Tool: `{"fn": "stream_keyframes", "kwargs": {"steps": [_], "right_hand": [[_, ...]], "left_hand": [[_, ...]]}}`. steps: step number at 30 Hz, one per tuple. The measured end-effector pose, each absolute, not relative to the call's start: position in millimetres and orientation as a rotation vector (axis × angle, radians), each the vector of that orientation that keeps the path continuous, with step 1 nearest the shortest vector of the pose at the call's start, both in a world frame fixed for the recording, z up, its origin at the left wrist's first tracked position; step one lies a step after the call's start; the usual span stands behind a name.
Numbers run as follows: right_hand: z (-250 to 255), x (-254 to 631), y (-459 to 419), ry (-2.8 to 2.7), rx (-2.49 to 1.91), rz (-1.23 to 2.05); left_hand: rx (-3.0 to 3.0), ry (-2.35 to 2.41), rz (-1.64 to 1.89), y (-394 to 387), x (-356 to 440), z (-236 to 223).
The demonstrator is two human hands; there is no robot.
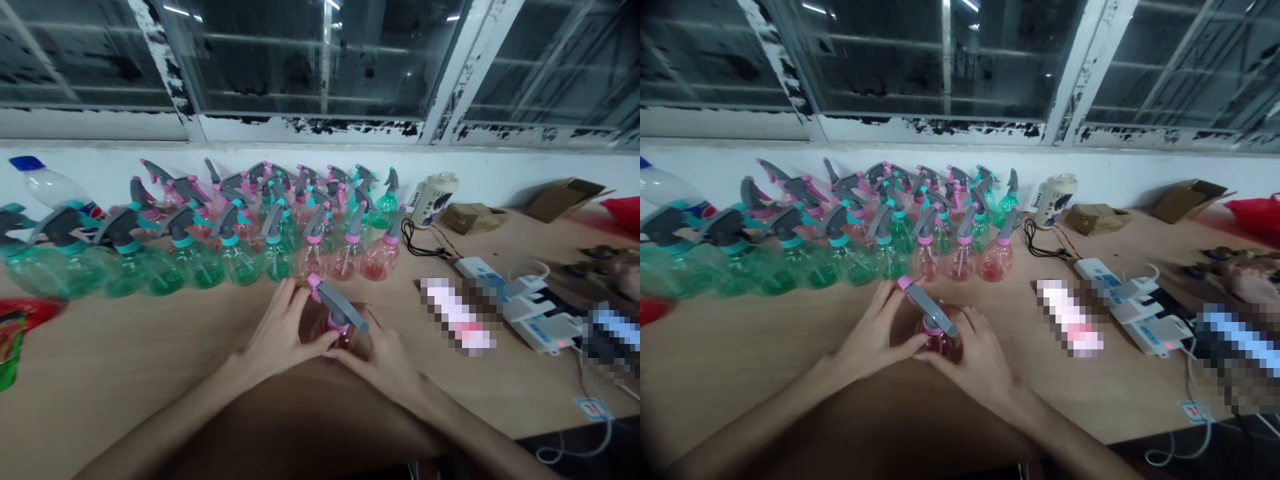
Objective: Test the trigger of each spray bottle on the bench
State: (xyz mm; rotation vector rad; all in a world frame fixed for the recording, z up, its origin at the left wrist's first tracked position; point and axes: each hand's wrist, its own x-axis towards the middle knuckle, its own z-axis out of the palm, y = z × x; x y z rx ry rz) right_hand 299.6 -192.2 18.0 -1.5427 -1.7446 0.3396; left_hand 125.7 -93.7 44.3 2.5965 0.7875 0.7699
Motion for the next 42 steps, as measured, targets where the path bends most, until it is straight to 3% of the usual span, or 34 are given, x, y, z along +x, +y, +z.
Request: {"fn": "stream_keyframes", "kwargs": {"steps": [8, 14, 23, 26, 42], "right_hand": [[17.6, 298.4, -192.6, -1.694, -1.565, 0.257], [16.7, 343.5, -205.3, -1.355, -1.769, 0.253], [22.3, 445.5, -158.1, -0.986, -2.016, -0.643], [21.9, 467.9, -131.9, -0.911, -2.053, -0.762], [-25.5, 491.4, -89.9, -0.946, -2.188, -0.820]], "left_hand": [[2.519, 0.711, 0.738, -97.5, 110.4, 39.8], [2.385, 0.849, 0.643, -95.4, 91.7, 10.0], [2.278, 0.918, 0.669, -99.0, 81.1, -30.9], [2.291, 0.917, 0.700, -98.3, 80.7, -34.0], [2.325, 0.911, 0.694, -98.8, 81.3, -32.8]]}}
